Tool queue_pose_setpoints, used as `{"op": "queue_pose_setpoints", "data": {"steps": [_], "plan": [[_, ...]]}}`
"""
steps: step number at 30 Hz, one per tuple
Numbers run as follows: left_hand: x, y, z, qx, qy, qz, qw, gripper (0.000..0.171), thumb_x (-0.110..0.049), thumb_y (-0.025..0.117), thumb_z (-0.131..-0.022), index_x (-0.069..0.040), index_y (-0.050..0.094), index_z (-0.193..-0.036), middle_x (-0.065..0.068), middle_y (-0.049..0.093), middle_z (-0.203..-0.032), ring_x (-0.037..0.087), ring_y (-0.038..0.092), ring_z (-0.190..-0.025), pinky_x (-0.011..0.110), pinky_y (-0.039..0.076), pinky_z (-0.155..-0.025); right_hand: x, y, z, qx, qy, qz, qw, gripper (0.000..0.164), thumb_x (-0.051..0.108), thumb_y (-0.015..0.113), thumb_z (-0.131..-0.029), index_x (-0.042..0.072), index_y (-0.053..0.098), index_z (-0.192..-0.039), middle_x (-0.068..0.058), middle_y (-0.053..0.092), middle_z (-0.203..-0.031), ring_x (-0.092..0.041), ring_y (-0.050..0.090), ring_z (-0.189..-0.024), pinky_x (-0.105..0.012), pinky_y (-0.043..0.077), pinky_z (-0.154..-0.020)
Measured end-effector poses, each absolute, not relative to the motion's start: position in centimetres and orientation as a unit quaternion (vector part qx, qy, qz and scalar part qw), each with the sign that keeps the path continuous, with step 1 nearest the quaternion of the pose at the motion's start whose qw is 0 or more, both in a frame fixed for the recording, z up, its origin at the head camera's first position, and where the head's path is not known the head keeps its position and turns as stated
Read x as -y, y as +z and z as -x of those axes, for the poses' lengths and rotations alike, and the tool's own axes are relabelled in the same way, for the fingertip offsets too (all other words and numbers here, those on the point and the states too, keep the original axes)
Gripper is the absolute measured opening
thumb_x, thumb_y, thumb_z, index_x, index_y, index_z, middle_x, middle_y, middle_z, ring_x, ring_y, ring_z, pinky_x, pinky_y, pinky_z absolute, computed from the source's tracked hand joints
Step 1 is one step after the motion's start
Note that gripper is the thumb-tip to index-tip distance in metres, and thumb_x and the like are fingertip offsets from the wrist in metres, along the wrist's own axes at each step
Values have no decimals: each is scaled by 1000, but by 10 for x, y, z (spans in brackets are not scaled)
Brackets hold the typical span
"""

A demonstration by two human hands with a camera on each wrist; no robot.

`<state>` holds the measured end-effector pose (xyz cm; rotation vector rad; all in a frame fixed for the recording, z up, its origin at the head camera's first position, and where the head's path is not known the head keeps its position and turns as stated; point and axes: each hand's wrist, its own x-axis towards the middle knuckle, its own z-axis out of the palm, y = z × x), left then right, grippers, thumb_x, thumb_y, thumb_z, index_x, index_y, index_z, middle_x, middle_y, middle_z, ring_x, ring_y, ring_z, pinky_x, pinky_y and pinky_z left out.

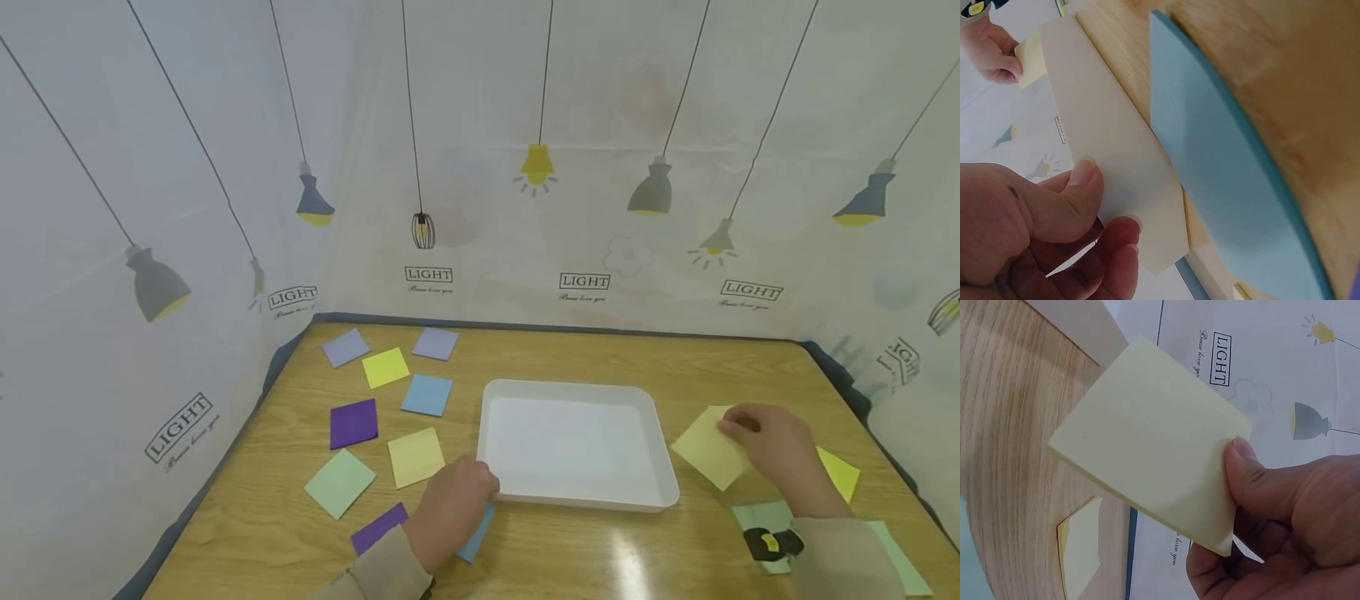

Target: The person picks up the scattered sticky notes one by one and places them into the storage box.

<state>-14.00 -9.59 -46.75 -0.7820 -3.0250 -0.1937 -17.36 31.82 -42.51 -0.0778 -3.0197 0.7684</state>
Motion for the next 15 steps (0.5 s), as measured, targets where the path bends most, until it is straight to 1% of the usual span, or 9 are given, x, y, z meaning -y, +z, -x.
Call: {"op": "queue_pose_setpoints", "data": {"steps": [2, 4, 8, 11, 13, 15], "plan": [[96, -467, 140, 966, -62, 250, 7, 18, -2, 74, -85, -18, 81, -87, -3, 71, -82, 12, 64, -75, 23, 57, -68, -314, -421, 175, 969, 245, 25, 9, 32, 22, 62, -101, -8, 68, -112, -30, 68, -112, -41, 63, -95, -53, 50, -77], [97, -468, 140, 966, -65, 251, 10, 19, -1, 74, -84, -18, 80, -87, -3, 72, -82, 12, 64, -75, 23, 57, -68, -309, -417, 176, 970, 244, 19, 9, 34, 22, 63, -100, -9, 68, -114, -31, 68, -114, -42, 63, -96, -52, 51, -77], [97, -468, 140, 965, -69, 251, 14, 20, 0, 75, -83, -18, 81, -87, -4, 72, -83, 12, 64, -76, 23, 57, -68, -300, -410, 179, 969, 245, 6, 0, 36, 23, 65, -99, -8, 69, -116, -30, 69, -116, -40, 64, -96, -46, 51, -76], [96, -468, 140, 966, -70, 251, 14, 19, 0, 76, -82, -18, 81, -87, -4, 73, -83, 12, 64, -75, 23, 57, -69, -294, -406, 181, 969, 248, -1, -11, 34, 23, 66, -98, -7, 70, -116, -29, 68, -117, -40, 63, -98, -47, 52, -77], [96, -467, 140, 965, -69, 251, 13, 19, -1, 76, -82, -18, 81, -87, -4, 73, -83, 12, 64, -75, 22, 57, -69, -290, -403, 182, 970, 244, -9, -15, 33, 23, 67, -97, -6, 71, -115, -29, 69, -118, -42, 63, -101, -51, 53, -81], [96, -467, 140, 965, -70, 252, 12, 19, 0, 76, -82, -18, 81, -87, -3, 73, -84, 12, 65, -76, 22, 57, -69, -286, -401, 184, 971, 239, -20, -14, 31, 22, 68, -97, -5, 72, -113, -27, 70, -116, -42, 64, -101, -54, 53, -83]]}}
